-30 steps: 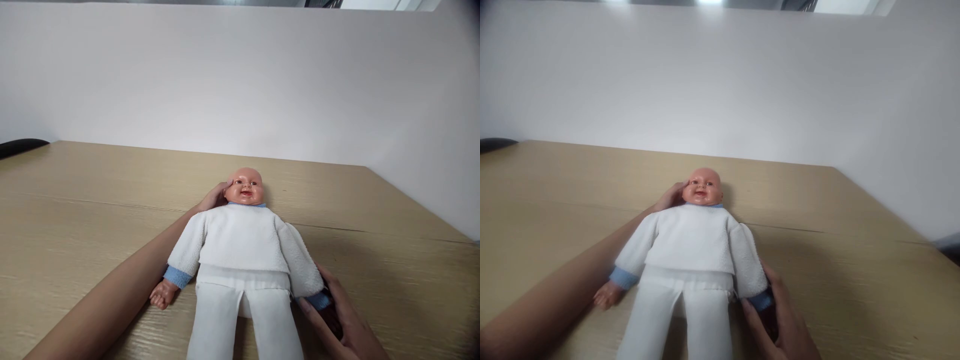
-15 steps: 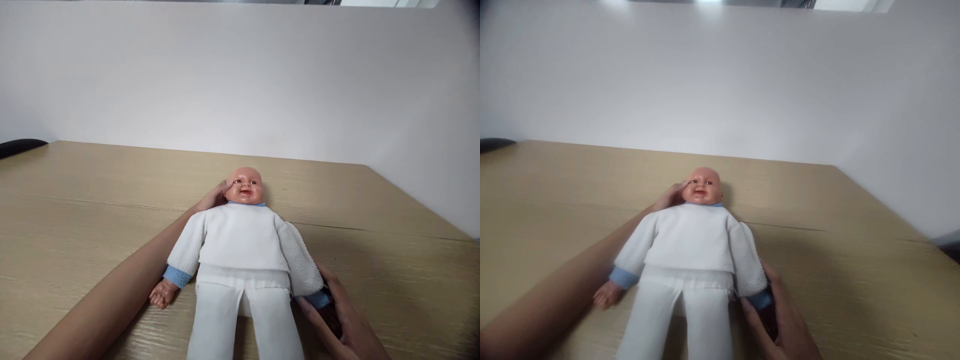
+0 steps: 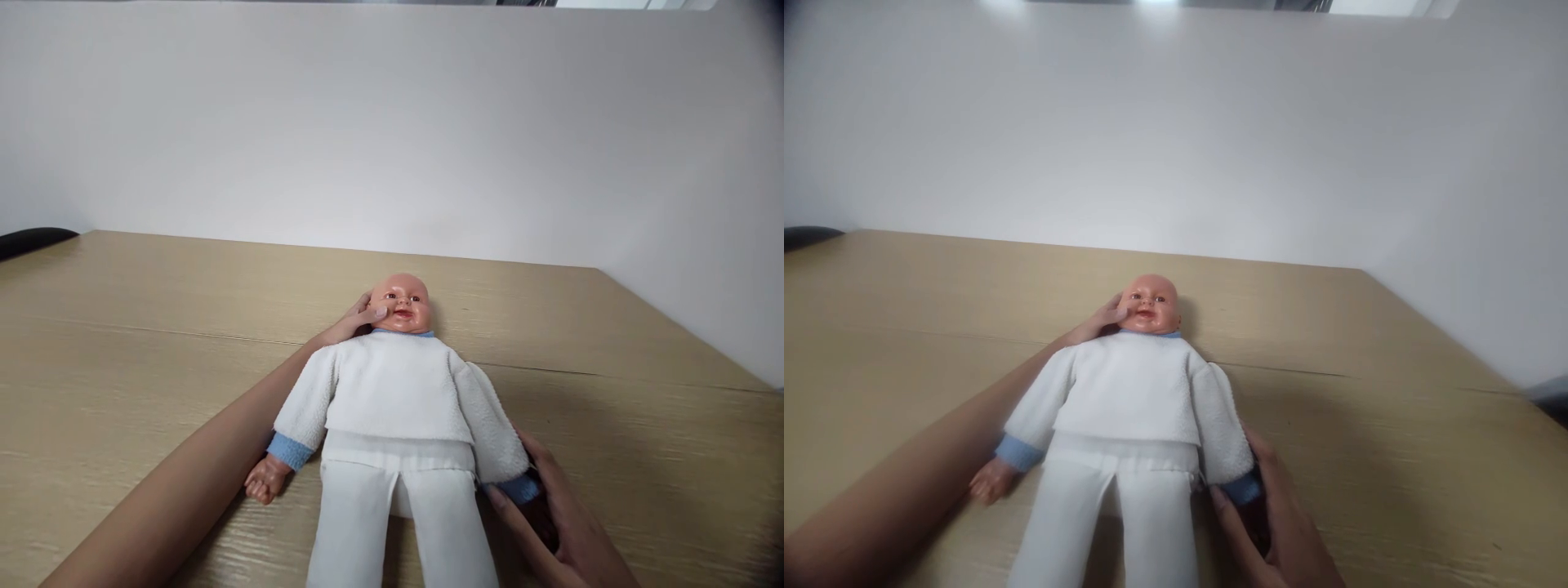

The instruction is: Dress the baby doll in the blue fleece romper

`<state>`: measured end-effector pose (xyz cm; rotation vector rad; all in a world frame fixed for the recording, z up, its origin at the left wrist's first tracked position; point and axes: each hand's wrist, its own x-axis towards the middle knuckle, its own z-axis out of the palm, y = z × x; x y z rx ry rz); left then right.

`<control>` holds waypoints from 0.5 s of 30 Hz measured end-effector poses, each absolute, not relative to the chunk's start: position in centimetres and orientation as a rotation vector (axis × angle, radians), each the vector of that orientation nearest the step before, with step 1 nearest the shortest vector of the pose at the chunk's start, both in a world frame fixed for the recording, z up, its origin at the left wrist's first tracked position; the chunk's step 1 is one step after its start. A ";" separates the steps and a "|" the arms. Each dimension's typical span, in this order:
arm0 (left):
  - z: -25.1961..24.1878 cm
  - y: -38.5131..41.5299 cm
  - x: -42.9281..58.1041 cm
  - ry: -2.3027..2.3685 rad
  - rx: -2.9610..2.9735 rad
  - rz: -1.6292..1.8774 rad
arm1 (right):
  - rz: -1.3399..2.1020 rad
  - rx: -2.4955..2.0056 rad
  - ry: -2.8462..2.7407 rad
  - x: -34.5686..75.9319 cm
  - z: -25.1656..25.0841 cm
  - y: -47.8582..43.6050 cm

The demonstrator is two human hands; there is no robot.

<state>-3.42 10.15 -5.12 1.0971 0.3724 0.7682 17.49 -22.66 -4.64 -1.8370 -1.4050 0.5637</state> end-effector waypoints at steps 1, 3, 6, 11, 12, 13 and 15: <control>-5.0 10.0 -3.5 0.371 1.096 0.765 | 0.569 -1.841 -1.401 17.5 -4.7 -22.6; -4.9 9.9 -3.5 0.369 1.096 0.764 | 0.589 -1.844 -1.396 17.5 -4.7 -22.6; -4.7 9.8 -3.5 0.378 1.092 0.764 | 0.597 -1.846 -1.399 17.5 -4.6 -22.6; -4.8 10.0 -3.2 0.379 1.080 0.771 | 0.596 -1.826 -1.408 17.4 -4.5 -22.6; -4.9 10.1 -3.2 0.378 1.079 0.774 | 0.592 -1.822 -1.408 17.4 -4.5 -22.6; -5.0 10.2 -3.1 0.376 1.078 0.773 | 0.585 -1.822 -1.408 17.4 -4.5 -22.6; -5.1 10.3 -3.0 0.371 1.082 0.766 | 0.578 -1.823 -1.415 17.4 -4.6 -22.5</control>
